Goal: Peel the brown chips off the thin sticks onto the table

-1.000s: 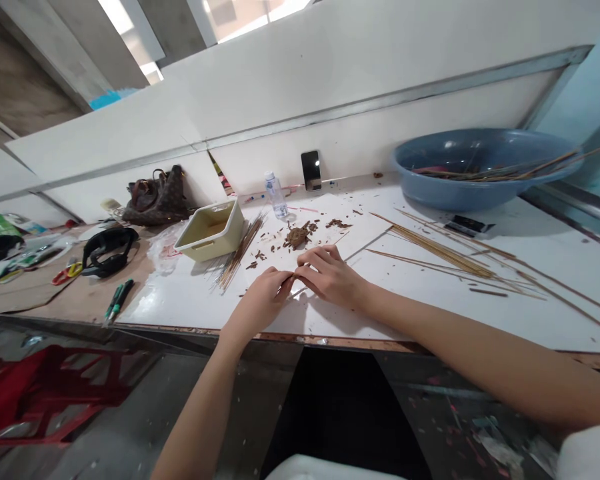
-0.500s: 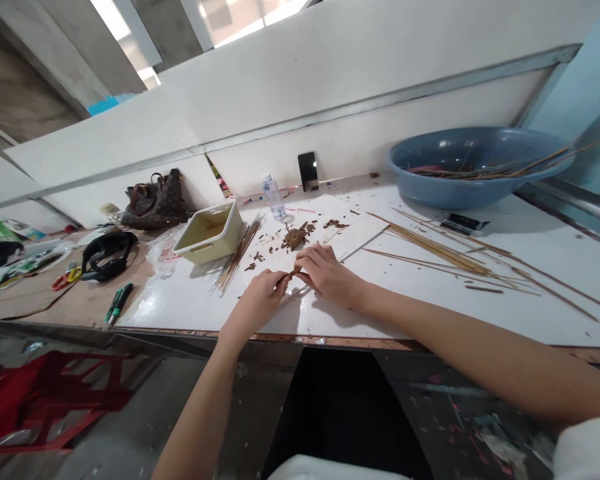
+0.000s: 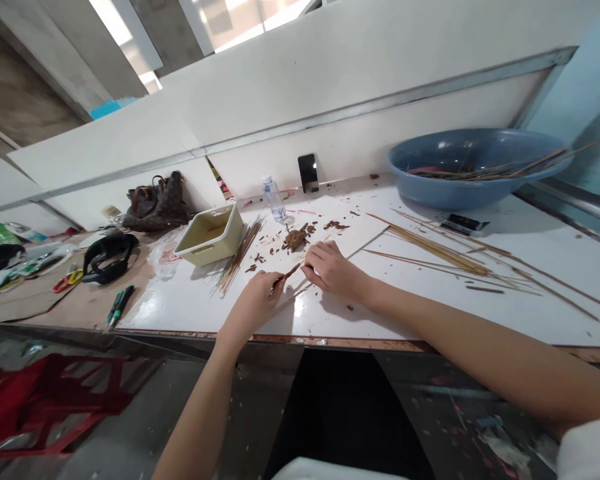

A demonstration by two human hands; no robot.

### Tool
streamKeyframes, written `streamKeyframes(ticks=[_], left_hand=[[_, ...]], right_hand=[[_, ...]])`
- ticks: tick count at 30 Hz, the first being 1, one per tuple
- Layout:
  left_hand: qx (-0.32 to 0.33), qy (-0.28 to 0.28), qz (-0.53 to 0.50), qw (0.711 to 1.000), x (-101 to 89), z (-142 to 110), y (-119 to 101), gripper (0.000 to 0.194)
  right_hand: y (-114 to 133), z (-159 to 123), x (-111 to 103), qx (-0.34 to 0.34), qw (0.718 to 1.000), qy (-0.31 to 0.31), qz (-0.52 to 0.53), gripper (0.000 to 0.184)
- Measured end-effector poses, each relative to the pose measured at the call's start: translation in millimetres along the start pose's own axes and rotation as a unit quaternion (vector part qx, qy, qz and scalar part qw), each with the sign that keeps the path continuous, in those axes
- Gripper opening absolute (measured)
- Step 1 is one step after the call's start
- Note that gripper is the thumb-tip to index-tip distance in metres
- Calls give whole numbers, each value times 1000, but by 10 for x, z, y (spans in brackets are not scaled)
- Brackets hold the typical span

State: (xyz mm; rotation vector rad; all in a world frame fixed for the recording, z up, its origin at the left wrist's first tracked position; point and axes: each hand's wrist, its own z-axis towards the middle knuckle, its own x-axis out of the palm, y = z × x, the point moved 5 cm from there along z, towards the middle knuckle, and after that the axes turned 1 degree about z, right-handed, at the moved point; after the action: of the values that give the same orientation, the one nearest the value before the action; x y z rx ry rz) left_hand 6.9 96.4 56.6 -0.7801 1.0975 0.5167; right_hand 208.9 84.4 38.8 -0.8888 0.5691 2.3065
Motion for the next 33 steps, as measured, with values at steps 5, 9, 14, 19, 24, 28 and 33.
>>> streamKeyframes(ticks=[5, 9, 14, 19, 24, 28, 33], left_hand=[[9, -15, -16, 1000, 43, -3, 67, 19], [11, -25, -25, 999, 84, -1, 100, 18], [12, -33, -65, 997, 70, 0, 75, 20], [4, -21, -107, 994, 47, 9, -3, 12], [6, -18, -95, 995, 64, 44, -17, 10], [1, -28, -64, 998, 72, 56, 5, 13], [40, -78, -21, 996, 59, 13, 7, 17]], right_hand=[[-151, -53, -119, 132, 978, -150, -54, 21], [-83, -51, -58, 124, 981, -126, -74, 47], [127, -3, 89, 7, 1000, 11, -26, 23], [167, -33, 121, -14, 1000, 22, -4, 21], [193, -26, 94, -30, 999, 12, 5, 19], [213, -24, 67, -38, 999, 21, -8, 19], [245, -43, 47, -35, 999, 24, -15, 24]])
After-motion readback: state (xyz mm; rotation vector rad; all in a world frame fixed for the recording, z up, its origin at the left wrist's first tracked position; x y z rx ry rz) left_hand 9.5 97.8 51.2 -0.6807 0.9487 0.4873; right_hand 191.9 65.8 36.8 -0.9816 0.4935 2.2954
